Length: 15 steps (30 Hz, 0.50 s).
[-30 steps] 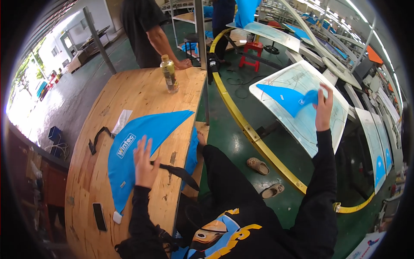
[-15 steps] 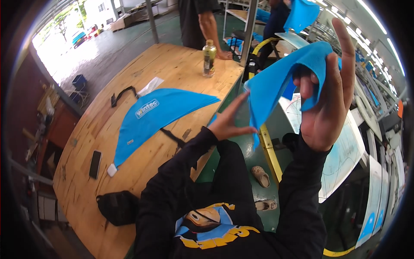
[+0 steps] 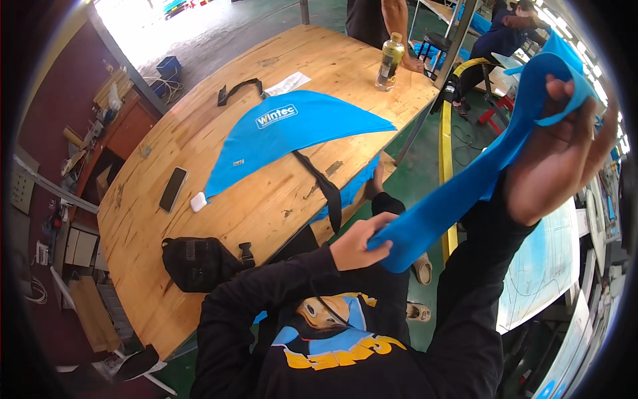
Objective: Checking and sorting blue fabric panels on a wooden table in a print shop environment.
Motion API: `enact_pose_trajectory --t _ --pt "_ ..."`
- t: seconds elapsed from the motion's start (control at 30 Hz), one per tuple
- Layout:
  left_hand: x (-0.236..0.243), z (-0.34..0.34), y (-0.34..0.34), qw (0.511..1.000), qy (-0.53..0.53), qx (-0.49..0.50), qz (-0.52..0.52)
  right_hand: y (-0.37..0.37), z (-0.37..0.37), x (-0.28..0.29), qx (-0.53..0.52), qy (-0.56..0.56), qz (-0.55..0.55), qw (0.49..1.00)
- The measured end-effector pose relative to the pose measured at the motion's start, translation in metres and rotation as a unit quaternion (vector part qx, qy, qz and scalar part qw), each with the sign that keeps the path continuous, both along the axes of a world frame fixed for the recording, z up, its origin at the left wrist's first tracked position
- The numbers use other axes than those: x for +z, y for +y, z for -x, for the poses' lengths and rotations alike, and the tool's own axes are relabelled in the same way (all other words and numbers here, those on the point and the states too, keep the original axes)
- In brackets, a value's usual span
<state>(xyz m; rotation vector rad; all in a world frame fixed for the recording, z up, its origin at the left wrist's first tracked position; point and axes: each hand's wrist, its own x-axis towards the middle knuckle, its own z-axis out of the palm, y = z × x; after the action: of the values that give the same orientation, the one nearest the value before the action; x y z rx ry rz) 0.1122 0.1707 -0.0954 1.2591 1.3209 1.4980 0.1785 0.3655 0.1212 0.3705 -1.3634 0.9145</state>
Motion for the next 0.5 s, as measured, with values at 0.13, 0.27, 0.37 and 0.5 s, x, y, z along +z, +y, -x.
enact_pose_trajectory --t 0.13,0.27,0.37,0.5 --pt "-0.021 0.017 -0.034 0.989 0.093 0.115 -0.014 -0.015 -0.004 0.008 -0.063 0.032 0.138 0.988" --pt "-0.026 0.032 -0.072 0.983 0.093 0.156 0.030 0.090 -0.081 0.011 0.347 0.007 0.082 0.934" --pt "-0.026 0.049 -0.102 0.974 0.115 0.184 0.069 0.050 -0.055 0.010 -0.240 -0.117 -0.065 0.962" --pt "-0.021 0.082 -0.148 0.955 0.129 0.247 0.104 0.093 -0.043 -0.011 -0.159 -0.190 0.049 0.968"
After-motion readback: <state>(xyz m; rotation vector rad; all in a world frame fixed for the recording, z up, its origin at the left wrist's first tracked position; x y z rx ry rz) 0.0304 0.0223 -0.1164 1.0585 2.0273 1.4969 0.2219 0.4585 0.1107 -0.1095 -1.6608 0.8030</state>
